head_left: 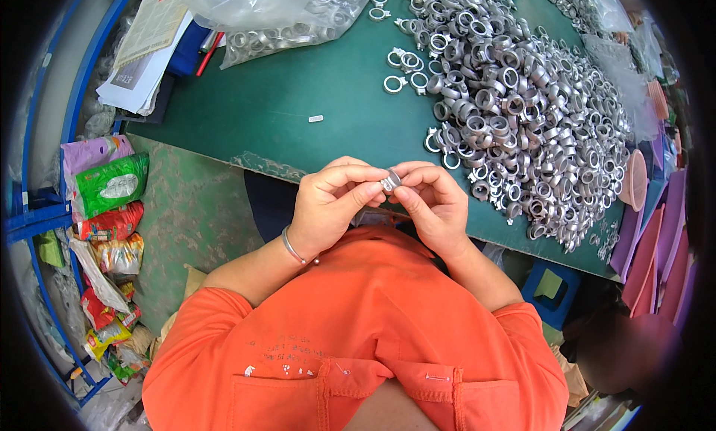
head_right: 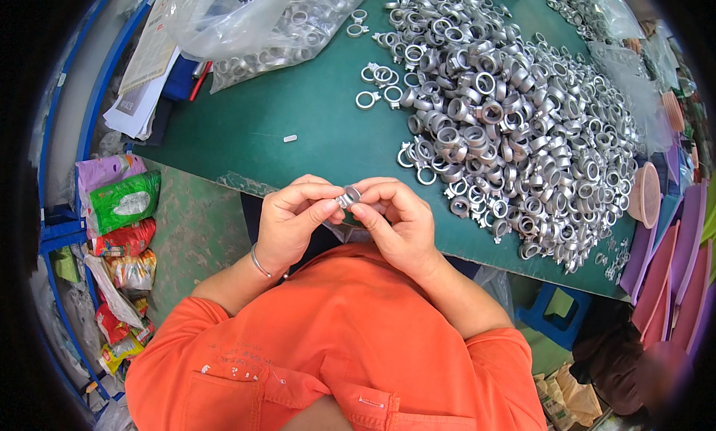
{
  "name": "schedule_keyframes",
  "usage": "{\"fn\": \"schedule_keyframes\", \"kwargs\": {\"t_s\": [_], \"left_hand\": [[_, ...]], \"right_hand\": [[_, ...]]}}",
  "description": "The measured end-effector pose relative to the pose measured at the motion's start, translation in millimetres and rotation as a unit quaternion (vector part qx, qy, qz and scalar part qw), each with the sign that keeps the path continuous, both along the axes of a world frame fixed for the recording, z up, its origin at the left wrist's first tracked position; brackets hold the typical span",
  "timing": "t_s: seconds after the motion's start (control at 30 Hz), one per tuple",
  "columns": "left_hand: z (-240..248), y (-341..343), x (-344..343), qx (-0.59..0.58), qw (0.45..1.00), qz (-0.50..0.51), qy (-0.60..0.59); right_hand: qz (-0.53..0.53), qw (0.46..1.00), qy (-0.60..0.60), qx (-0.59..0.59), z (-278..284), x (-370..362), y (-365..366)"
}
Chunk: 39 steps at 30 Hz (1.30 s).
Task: The person picks up metal rings from a table, places them into small plastic bags, and then puts the filled bags into a larger container.
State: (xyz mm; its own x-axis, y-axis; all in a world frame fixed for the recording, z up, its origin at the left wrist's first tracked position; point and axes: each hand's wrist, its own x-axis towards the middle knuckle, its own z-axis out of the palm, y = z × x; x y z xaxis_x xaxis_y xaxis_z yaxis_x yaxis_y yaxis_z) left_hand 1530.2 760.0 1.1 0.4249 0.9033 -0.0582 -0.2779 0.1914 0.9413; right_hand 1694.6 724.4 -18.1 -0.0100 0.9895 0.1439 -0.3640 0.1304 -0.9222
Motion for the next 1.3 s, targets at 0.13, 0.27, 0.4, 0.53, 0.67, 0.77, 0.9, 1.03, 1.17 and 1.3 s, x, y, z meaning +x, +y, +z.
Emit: {"fn": "schedule_keyframes", "kwargs": {"t_s": [0.13, 0.27, 0.4, 0.53, 0.67, 0.77, 0.9, 1.03, 1.17, 1.3], "left_hand": [[-2, 1, -3, -0.112, 0.994, 0.000, -0.010], [-3, 9, -7, -0.296, 0.947, -0.053, -0.114], [-8, 9, -8, -0.309, 0.944, -0.057, -0.100], [-4, 9, -9, -0.284, 0.954, -0.039, -0.088], [-5, 9, -17, -0.248, 0.965, -0.011, -0.082], [-10, 12, -21, -0.209, 0.976, 0.019, -0.053], [-22, 14, -13, -0.123, 0.991, 0.052, -0.018], [-22, 18, -4, -0.020, 0.996, 0.051, 0.077], [-26, 26, 0, 0.186, 0.962, 0.121, 0.161], [-26, 34, 1, 0.202, 0.951, 0.157, 0.174]], "right_hand": [[-0.090, 0.941, -0.296, 0.134, 9, 1, 5], [-0.033, 0.887, -0.371, 0.272, 26, -8, 21], [-0.117, 0.788, -0.544, 0.262, 24, 1, 69], [-0.135, 0.637, -0.742, 0.159, 20, 3, 109], [-0.106, 0.634, -0.748, 0.163, 21, -4, 103], [-0.085, 0.691, -0.698, 0.165, 23, 0, 84], [0.013, 0.943, -0.332, 0.037, 22, 5, 62], [0.035, 0.996, -0.078, -0.005, 16, 5, 45], [0.044, 0.997, -0.057, 0.017, 16, 8, 39], [0.051, 0.998, -0.022, 0.018, 16, 8, 38]]}}
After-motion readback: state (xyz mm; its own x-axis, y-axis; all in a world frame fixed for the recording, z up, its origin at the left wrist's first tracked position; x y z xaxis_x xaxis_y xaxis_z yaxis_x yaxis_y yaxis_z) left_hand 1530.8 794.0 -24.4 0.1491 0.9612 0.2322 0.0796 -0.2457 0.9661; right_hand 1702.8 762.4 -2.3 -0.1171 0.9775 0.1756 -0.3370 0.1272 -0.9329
